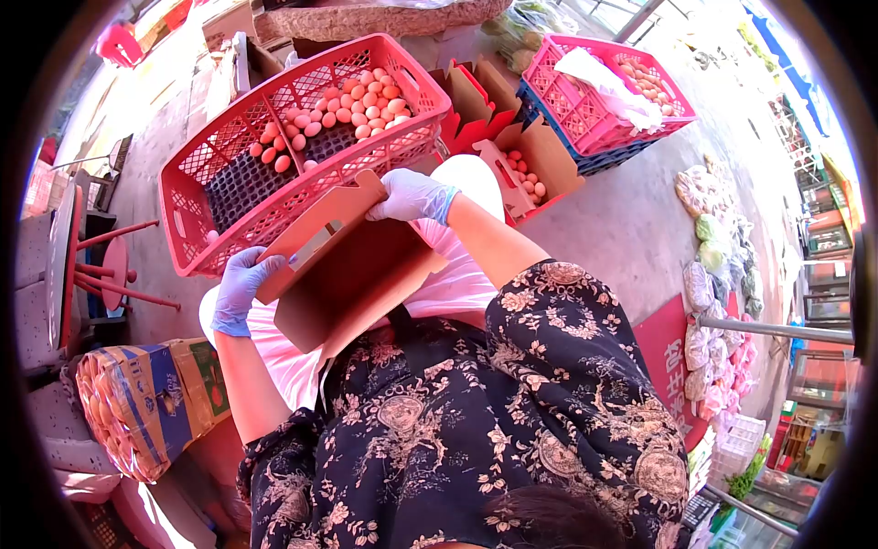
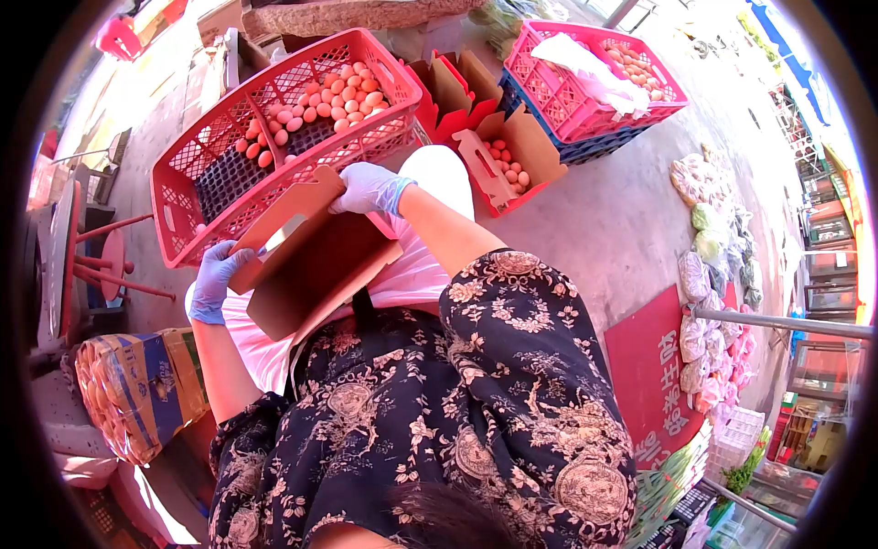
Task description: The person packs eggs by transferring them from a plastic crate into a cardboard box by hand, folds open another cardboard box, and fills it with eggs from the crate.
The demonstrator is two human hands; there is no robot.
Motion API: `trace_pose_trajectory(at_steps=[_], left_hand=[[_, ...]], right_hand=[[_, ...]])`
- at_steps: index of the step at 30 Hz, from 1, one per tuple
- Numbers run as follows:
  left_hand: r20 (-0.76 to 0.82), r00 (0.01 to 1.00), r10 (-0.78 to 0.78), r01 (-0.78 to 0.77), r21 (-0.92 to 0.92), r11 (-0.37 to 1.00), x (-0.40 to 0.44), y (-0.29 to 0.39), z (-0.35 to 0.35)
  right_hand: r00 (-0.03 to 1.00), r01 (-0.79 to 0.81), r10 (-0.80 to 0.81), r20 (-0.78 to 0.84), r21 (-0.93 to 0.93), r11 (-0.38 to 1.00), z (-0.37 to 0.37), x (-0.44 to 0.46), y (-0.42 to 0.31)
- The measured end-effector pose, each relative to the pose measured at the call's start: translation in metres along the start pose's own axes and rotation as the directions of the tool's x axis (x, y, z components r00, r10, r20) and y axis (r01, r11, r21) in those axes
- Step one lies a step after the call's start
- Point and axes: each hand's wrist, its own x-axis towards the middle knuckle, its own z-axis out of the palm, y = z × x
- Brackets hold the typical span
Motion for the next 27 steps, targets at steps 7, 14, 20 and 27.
trace_pose_trajectory(at_steps=[7, 14, 20, 27], left_hand=[[-0.014, 0.946, 0.324, -0.303, -0.393, 0.868, -0.004, -0.056, 0.018], [-0.347, 0.931, 0.115, -0.153, -0.083, 0.985, 0.005, -0.093, 0.024], [-0.297, 0.955, -0.018, -0.115, -0.425, 0.898, -0.009, -0.053, 0.038], [-0.236, 0.969, -0.074, -0.076, -0.568, 0.820, -0.013, -0.053, 0.036]], right_hand=[[1.000, 0.020, -0.020, 0.018, -0.017, 1.000, -0.025, 0.001, 0.009], [0.995, 0.090, -0.098, 0.024, 0.229, 0.969, -0.002, 0.014, 0.027], [0.999, -0.009, -0.010, 0.042, 0.420, 0.907, 0.014, 0.024, 0.022], [0.996, -0.034, 0.084, -0.033, 0.725, 0.688, 0.025, 0.007, 0.014]])
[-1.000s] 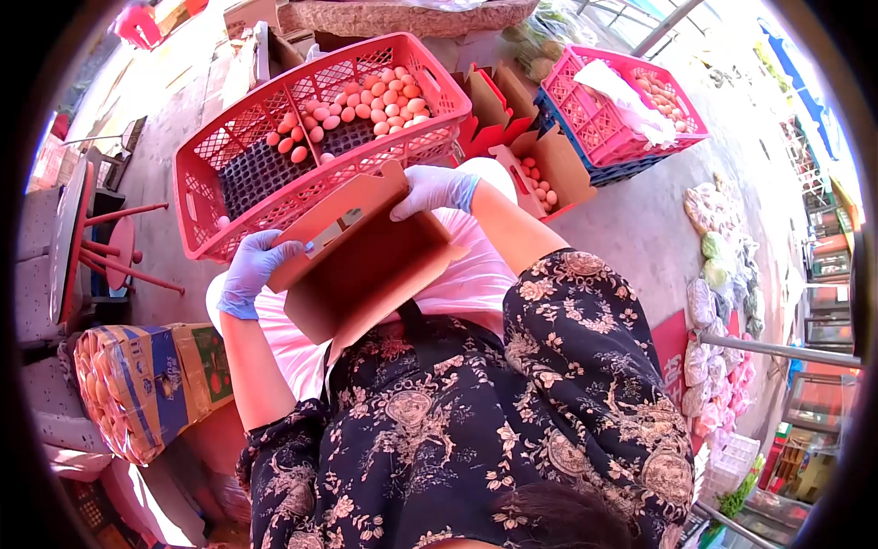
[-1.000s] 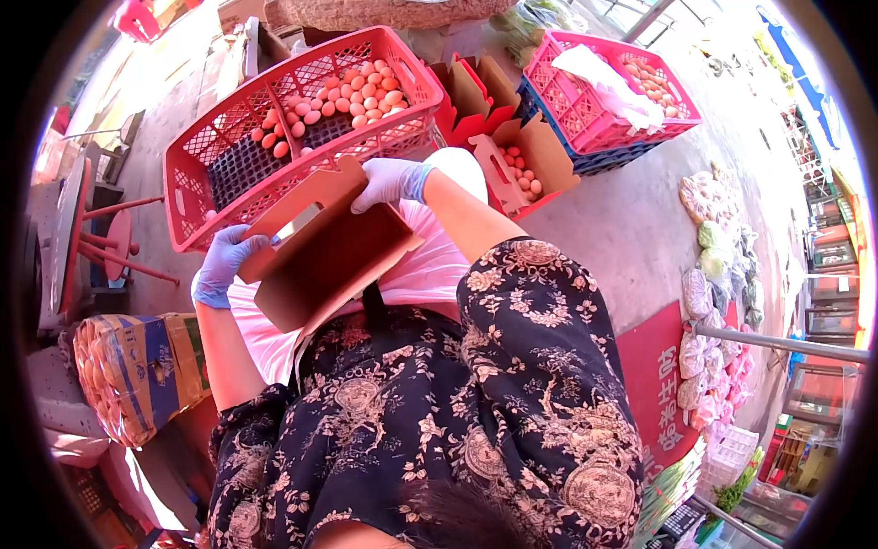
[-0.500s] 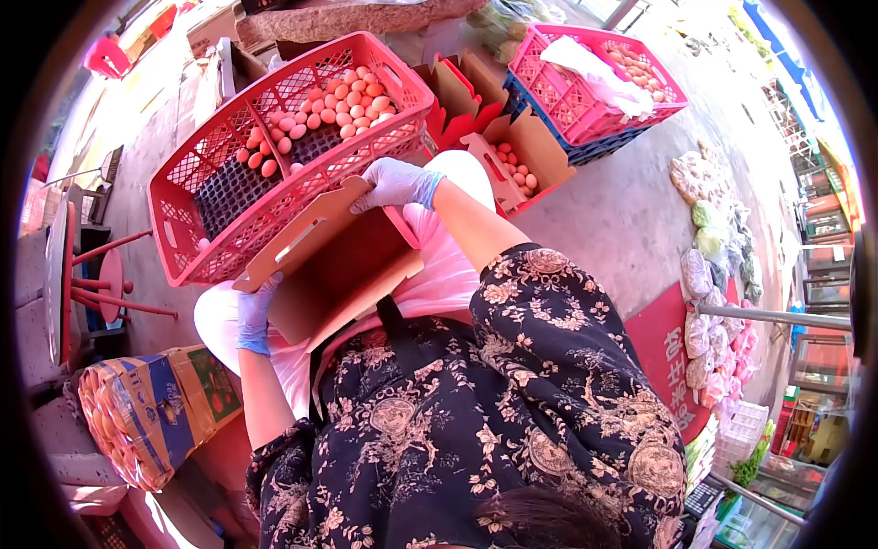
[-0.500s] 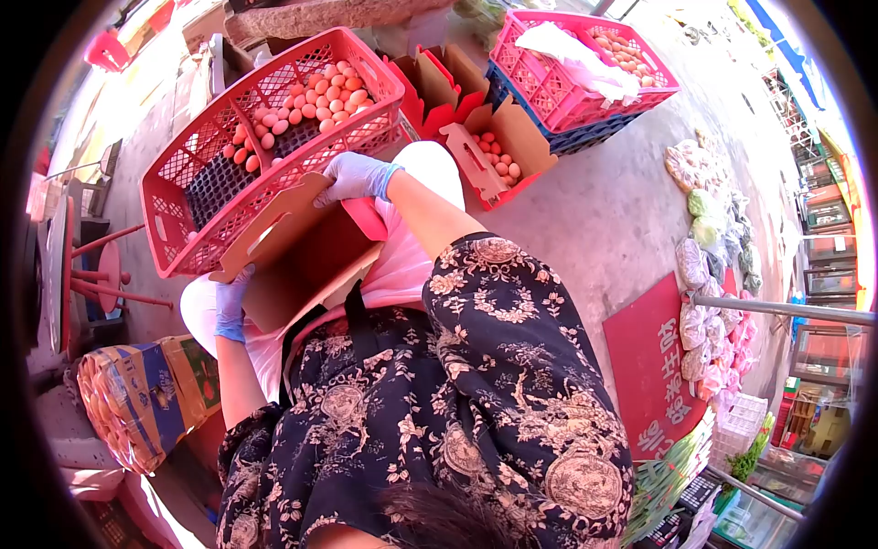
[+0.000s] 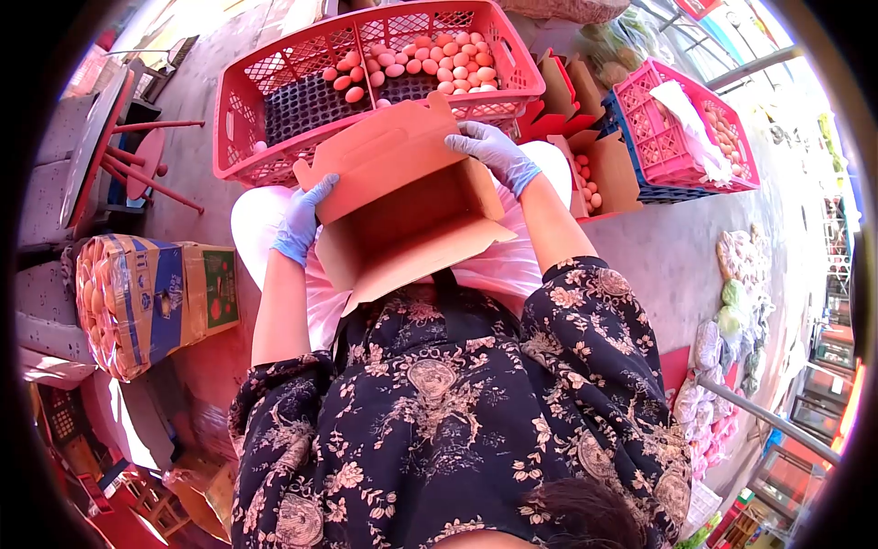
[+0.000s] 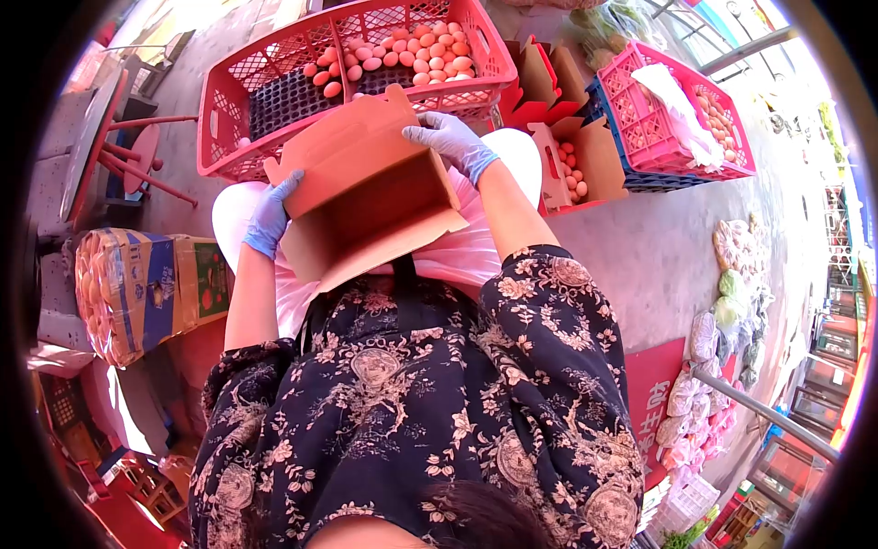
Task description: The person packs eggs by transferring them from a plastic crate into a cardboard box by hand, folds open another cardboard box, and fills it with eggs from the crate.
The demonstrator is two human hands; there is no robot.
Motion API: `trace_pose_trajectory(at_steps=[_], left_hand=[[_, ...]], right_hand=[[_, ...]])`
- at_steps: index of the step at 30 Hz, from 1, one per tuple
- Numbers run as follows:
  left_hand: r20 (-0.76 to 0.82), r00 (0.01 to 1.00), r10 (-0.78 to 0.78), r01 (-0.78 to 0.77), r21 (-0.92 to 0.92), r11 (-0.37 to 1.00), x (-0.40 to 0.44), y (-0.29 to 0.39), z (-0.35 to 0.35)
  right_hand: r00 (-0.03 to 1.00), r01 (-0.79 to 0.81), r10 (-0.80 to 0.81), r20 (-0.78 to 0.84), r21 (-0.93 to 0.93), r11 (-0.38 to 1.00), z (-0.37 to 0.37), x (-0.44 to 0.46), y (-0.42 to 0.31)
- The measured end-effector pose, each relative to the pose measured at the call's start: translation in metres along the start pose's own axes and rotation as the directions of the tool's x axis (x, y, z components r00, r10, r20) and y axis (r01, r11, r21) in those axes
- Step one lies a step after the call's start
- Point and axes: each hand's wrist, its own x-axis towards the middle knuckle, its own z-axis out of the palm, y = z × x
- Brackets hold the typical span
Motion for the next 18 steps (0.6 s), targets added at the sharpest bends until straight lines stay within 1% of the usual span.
trace_pose_trajectory(at_steps=[2, 3, 4, 5, 6, 8, 9, 12, 13, 16, 17, 18], left_hand=[[-0.026, 1.000, 0.010, -0.011, -0.041, 0.999, 0.003, -0.005, -0.005], [-0.047, 0.999, 0.028, -0.029, -0.026, 0.999, 0.005, -0.006, -0.006], [-0.068, 0.997, 0.046, -0.046, -0.011, 0.999, 0.007, -0.007, -0.008], [-0.084, 0.994, 0.064, -0.064, 0.005, 0.998, 0.009, -0.007, -0.008], [-0.093, 0.991, 0.100, -0.109, -0.094, 0.990, 0.011, -0.005, -0.007], [-0.120, 0.978, 0.168, -0.196, -0.286, 0.938, 0.011, 0.004, 0.002], [-0.140, 0.980, 0.141, -0.181, -0.345, 0.921, -0.003, 0.025, 0.020], [-0.211, 0.957, 0.198, -0.251, -0.266, 0.931, -0.018, 0.052, 0.042], [-0.257, 0.940, 0.225, -0.277, -0.185, 0.943, -0.014, 0.050, 0.040], [-0.227, 0.916, 0.331, -0.354, -0.071, 0.932, -0.001, 0.036, 0.033], [-0.221, 0.912, 0.346, -0.369, -0.071, 0.927, -0.001, 0.034, 0.034], [-0.215, 0.908, 0.361, -0.383, -0.070, 0.921, -0.002, 0.031, 0.035]], right_hand=[[0.999, 0.000, 0.004, -0.044, 0.090, 0.996, -0.002, -0.011, 0.004], [0.999, -0.044, 0.047, -0.017, 0.157, 0.987, -0.003, -0.017, 0.003], [0.992, -0.079, 0.093, -0.085, 0.149, 0.986, -0.006, -0.027, 0.001], [0.979, -0.112, 0.134, -0.156, 0.143, 0.983, -0.001, -0.046, -0.015], [0.958, -0.145, 0.174, -0.226, 0.140, 0.980, 0.003, -0.060, -0.025], [0.937, -0.043, 0.171, -0.305, 0.385, 0.922, 0.001, -0.073, -0.008], [0.923, 0.023, 0.172, -0.345, 0.494, 0.869, 0.001, -0.077, -0.004], [0.915, 0.129, 0.131, -0.382, 0.583, 0.802, 0.012, -0.100, -0.010], [0.904, 0.143, 0.133, -0.406, 0.581, 0.801, 0.012, -0.102, -0.007], [0.833, 0.170, 0.122, -0.540, 0.459, 0.872, 0.021, -0.110, -0.018], [0.821, 0.243, -0.051, -0.568, 0.267, 0.933, 0.015, -0.112, -0.019], [0.781, 0.358, -0.264, -0.566, 0.059, 0.932, 0.010, -0.110, -0.022]])
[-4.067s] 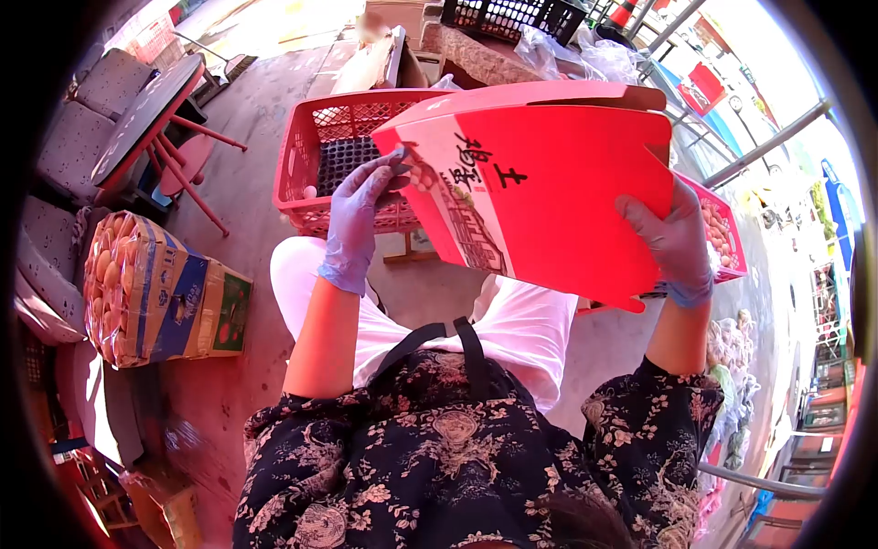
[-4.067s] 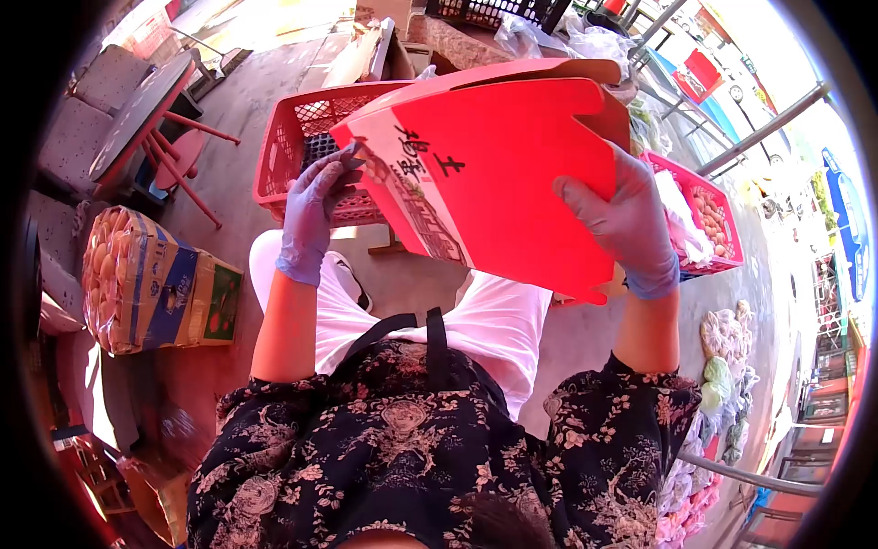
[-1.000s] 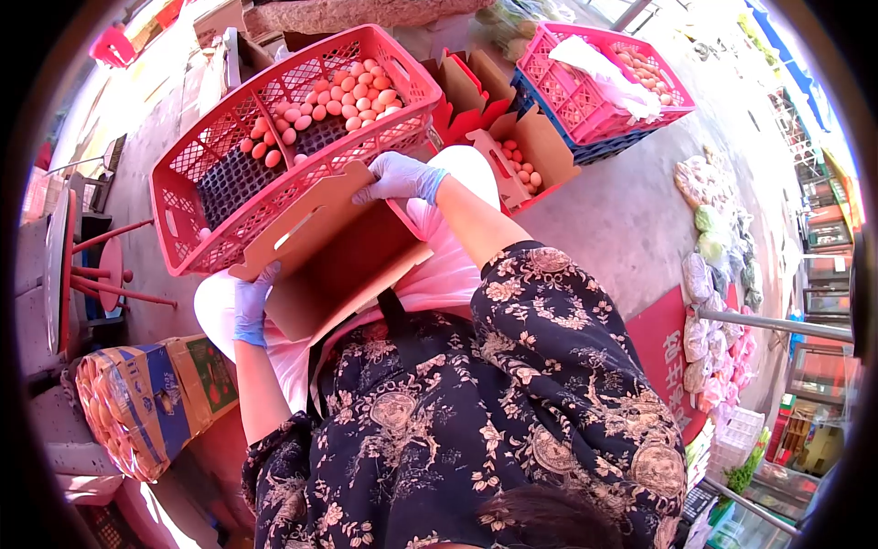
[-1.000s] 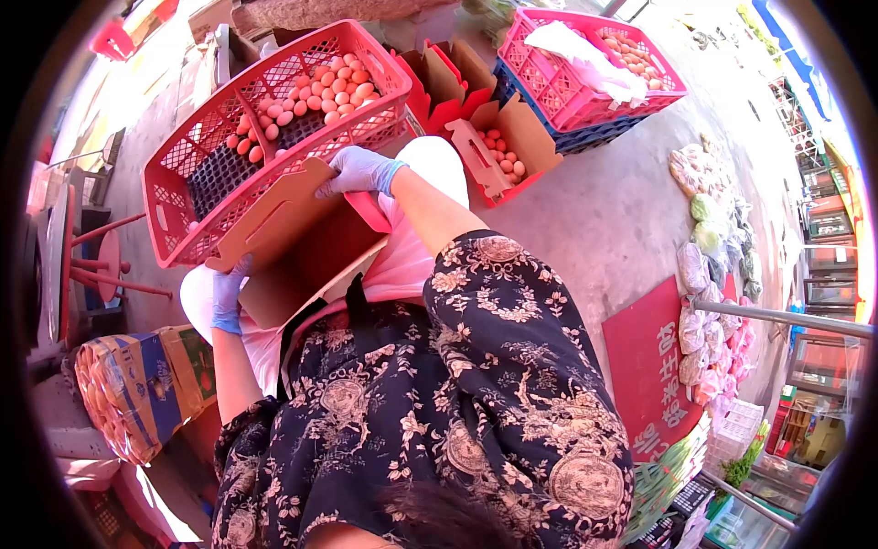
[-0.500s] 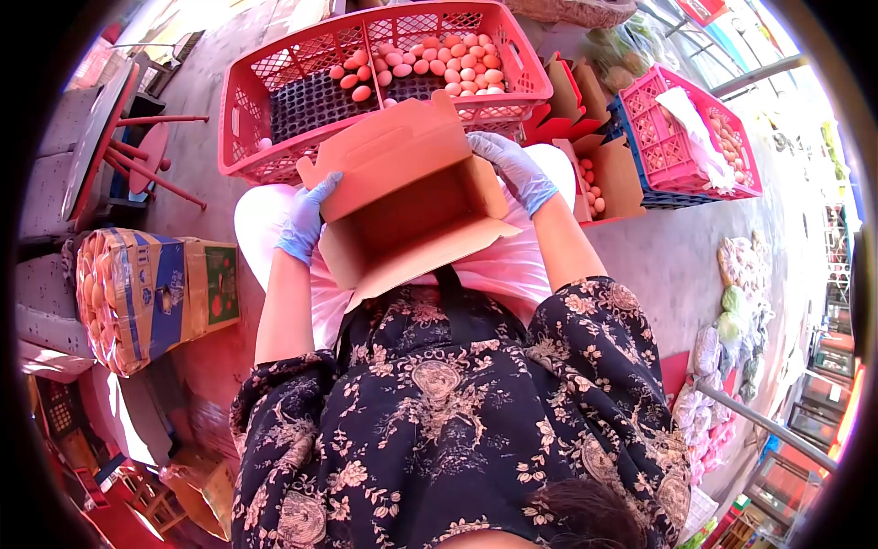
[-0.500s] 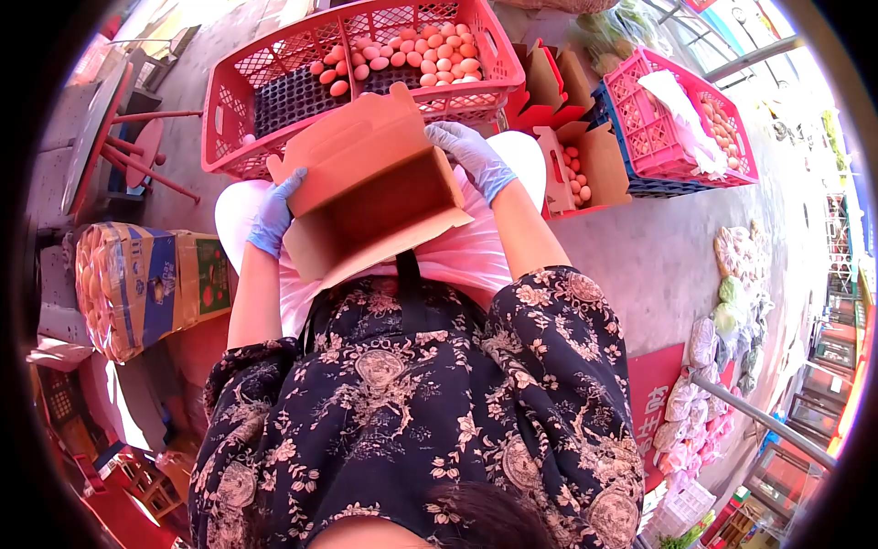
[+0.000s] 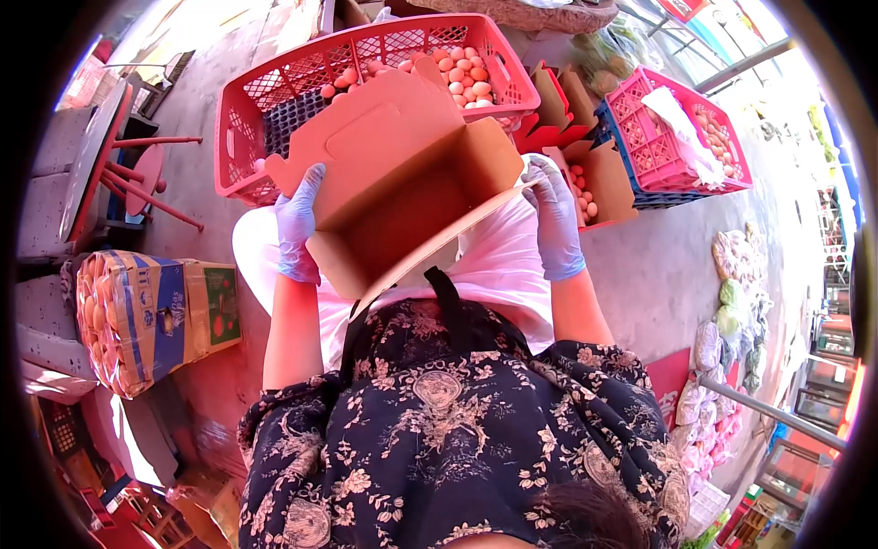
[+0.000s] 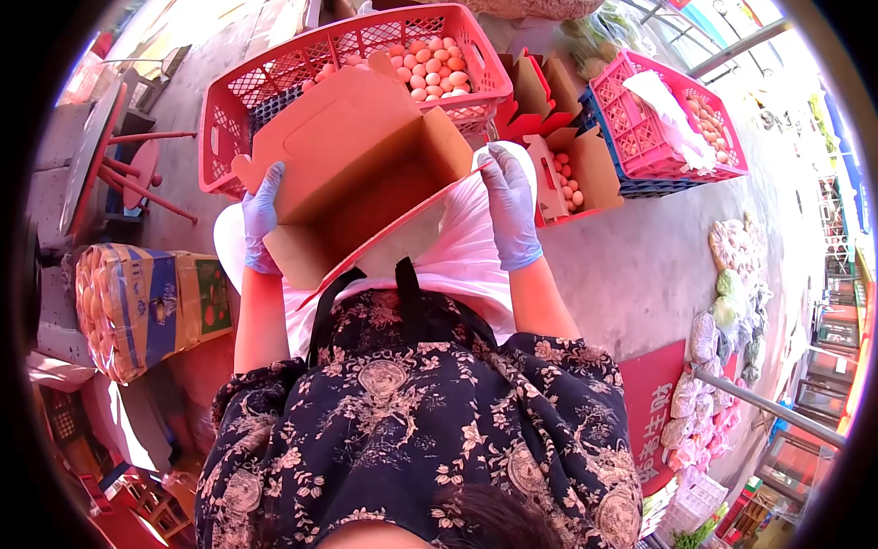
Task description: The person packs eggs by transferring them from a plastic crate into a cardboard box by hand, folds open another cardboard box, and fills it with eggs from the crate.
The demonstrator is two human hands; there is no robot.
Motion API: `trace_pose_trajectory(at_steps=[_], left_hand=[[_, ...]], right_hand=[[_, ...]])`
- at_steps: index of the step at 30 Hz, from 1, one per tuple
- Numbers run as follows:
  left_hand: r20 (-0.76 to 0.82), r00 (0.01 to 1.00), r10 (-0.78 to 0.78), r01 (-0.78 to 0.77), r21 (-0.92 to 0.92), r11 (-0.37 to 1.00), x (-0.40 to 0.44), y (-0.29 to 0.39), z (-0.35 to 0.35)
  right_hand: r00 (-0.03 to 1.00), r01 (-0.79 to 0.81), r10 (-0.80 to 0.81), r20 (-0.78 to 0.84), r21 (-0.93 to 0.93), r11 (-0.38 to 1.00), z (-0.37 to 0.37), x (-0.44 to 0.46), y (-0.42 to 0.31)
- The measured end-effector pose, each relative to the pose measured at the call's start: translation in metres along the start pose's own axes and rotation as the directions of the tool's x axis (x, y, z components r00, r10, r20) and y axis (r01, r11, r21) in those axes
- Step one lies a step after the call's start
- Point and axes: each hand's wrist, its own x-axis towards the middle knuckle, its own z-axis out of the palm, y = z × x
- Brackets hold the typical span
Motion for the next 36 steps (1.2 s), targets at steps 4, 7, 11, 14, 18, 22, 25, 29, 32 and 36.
trace_pose_trajectory(at_steps=[4, 7, 11, 14, 18, 22, 25, 29, 32, 36], left_hand=[[-0.015, 1.000, -0.014, 0.015, 0.092, 0.996, -0.009, 0.001, 0.001], [-0.009, 1.000, 0.022, -0.021, 0.122, 0.992, 0.000, -0.010, -0.001], [0.004, 0.999, -0.037, 0.036, 0.182, 0.983, -0.002, 0.004, 0.009], [-0.016, 1.000, 0.009, -0.006, 0.210, 0.978, 0.000, 0.004, 0.005], [-0.038, 0.998, -0.056, 0.062, 0.204, 0.977, 0.004, 0.022, -0.010], [-0.058, 0.996, -0.066, 0.073, 0.130, 0.989, 0.003, 0.027, -0.012], [-0.045, 0.995, -0.088, 0.094, 0.169, 0.981, 0.012, 0.025, -0.034], [-0.086, 0.989, -0.116, 0.136, 0.274, 0.952, 0.011, 0.028, -0.040], [-0.044, 0.989, -0.138, 0.144, 0.221, 0.965, 0.006, 0.033, -0.026], [0.062, 0.987, -0.150, 0.151, -0.009, 0.988, 0.012, 0.038, -0.025]], right_hand=[[0.981, 0.158, -0.145, 0.132, -0.098, 0.982, -0.008, 0.008, -0.041], [0.758, 0.419, -0.095, 0.646, -0.370, 0.829, 0.003, 0.005, -0.091], [0.496, 0.674, 0.396, 0.773, -0.630, 0.385, 0.037, 0.003, -0.106], [0.485, 0.792, 0.399, 0.778, -0.585, 0.177, 0.051, -0.002, -0.082], [0.492, 0.868, -0.033, 0.870, -0.487, 0.093, 0.044, -0.014, -0.047], [0.532, 0.838, -0.008, 0.847, -0.525, 0.148, 0.050, -0.037, -0.067], [0.512, 0.859, -0.111, 0.852, -0.507, 0.073, 0.047, -0.044, -0.050], [0.533, 0.845, -0.156, 0.832, -0.532, 0.055, 0.050, -0.058, -0.049], [0.496, 0.863, -0.102, 0.862, -0.477, 0.165, 0.044, -0.051, -0.064], [0.515, 0.834, -0.081, 0.853, -0.477, 0.278, 0.032, -0.012, -0.112]])
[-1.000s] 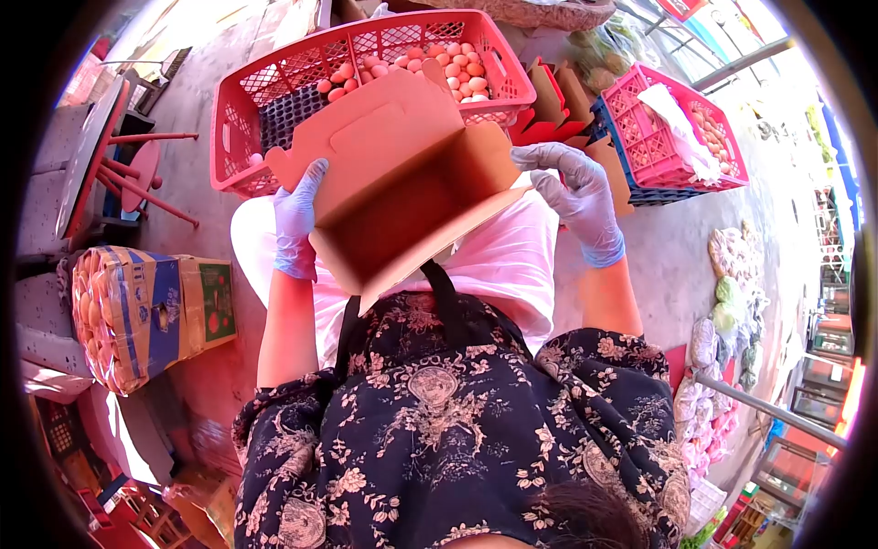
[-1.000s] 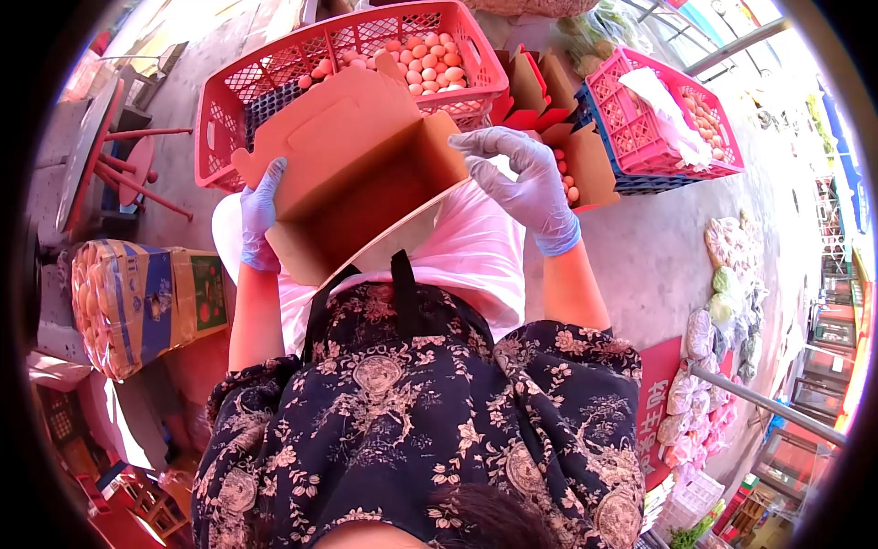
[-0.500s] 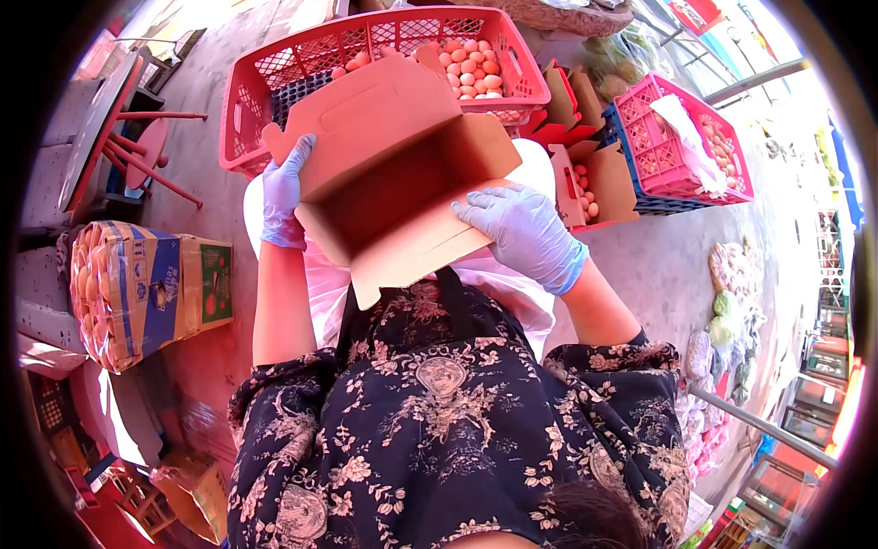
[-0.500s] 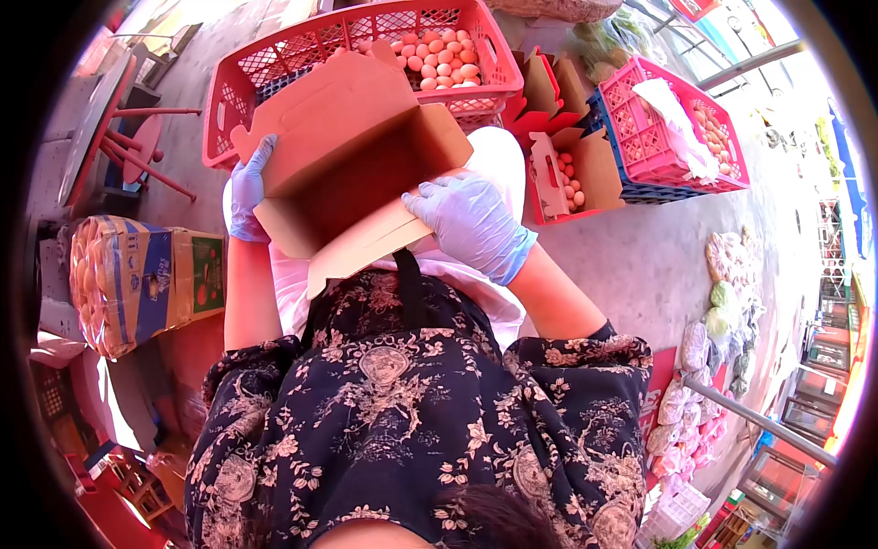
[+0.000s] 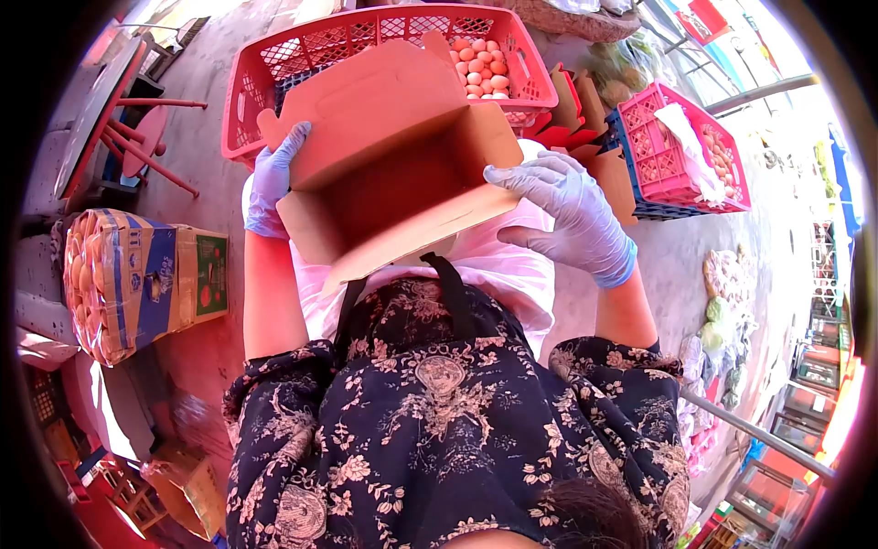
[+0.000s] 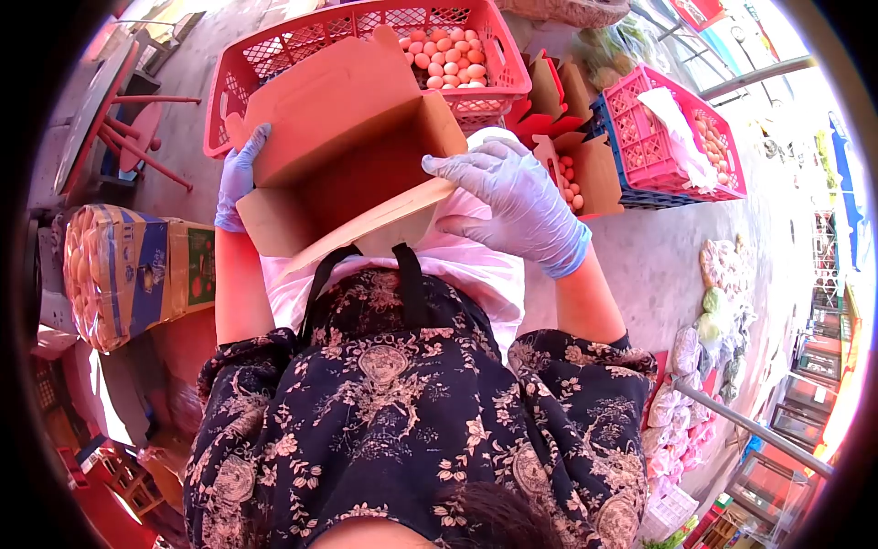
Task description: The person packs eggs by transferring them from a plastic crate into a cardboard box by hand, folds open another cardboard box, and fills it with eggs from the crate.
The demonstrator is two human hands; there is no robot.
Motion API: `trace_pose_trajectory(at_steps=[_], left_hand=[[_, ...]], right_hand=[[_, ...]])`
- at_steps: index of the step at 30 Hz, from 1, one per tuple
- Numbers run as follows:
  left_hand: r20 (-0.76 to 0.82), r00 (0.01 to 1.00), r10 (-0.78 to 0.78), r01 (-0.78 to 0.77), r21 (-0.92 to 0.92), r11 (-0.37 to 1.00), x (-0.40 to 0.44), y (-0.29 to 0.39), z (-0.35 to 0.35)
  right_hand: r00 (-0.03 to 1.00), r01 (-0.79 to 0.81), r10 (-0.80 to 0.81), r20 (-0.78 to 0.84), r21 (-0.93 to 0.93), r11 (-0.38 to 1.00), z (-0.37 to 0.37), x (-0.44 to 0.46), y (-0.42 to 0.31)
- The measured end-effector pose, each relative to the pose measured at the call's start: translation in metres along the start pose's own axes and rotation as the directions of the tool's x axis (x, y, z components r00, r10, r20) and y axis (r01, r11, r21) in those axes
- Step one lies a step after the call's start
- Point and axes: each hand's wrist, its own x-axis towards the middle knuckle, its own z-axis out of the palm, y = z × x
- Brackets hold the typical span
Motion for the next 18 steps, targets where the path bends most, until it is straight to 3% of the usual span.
trace_pose_trajectory(at_steps=[2, 3, 4, 6, 7, 10, 14, 16, 17, 18], left_hand=[[0.030, 0.995, -0.090, 0.094, -0.186, 0.978, 0.010, -0.003, -0.013], [0.053, 0.990, -0.128, 0.138, -0.271, 0.953, 0.013, 0.000, -0.015], [0.044, 0.986, -0.161, 0.167, -0.285, 0.944, 0.016, 0.003, -0.016], [0.027, 0.973, -0.230, 0.226, -0.313, 0.922, 0.016, 0.013, -0.012], [0.011, 0.974, -0.225, 0.219, -0.291, 0.931, 0.019, 0.012, -0.012], [-0.110, 0.951, -0.288, 0.261, -0.212, 0.942, 0.018, 0.024, 0.001], [0.022, 0.971, -0.240, 0.239, -0.196, 0.951, 0.036, 0.022, -0.017], [0.001, 0.942, -0.336, 0.328, -0.217, 0.919, 0.040, 0.027, -0.018], [-0.007, 0.933, -0.360, 0.351, -0.204, 0.914, 0.040, 0.030, -0.018], [-0.016, 0.923, -0.384, 0.374, -0.192, 0.907, 0.041, 0.032, -0.019]], right_hand=[[0.984, -0.034, 0.112, -0.140, 0.468, 0.883, 0.002, 0.003, 0.020], [0.949, -0.076, 0.267, -0.171, 0.694, 0.716, 0.012, 0.000, 0.026], [0.939, -0.083, 0.247, -0.238, 0.543, 0.836, 0.021, -0.001, 0.041], [0.933, -0.096, 0.252, -0.255, 0.499, 0.861, 0.047, 0.001, 0.052], [0.942, -0.051, 0.245, -0.230, 0.623, 0.780, 0.064, 0.005, 0.061], [0.925, -0.119, 0.353, -0.140, 0.776, 0.620, 0.084, 0.023, 0.068], [0.917, -0.014, 0.324, -0.233, 0.793, 0.609, 0.088, 0.052, 0.061], [0.922, 0.005, 0.329, -0.204, 0.856, 0.516, 0.089, 0.068, 0.061], [0.906, 0.013, 0.346, -0.243, 0.834, 0.551, 0.094, 0.077, 0.072], [0.918, -0.047, 0.356, -0.176, 0.841, 0.539, 0.093, 0.084, 0.078]])
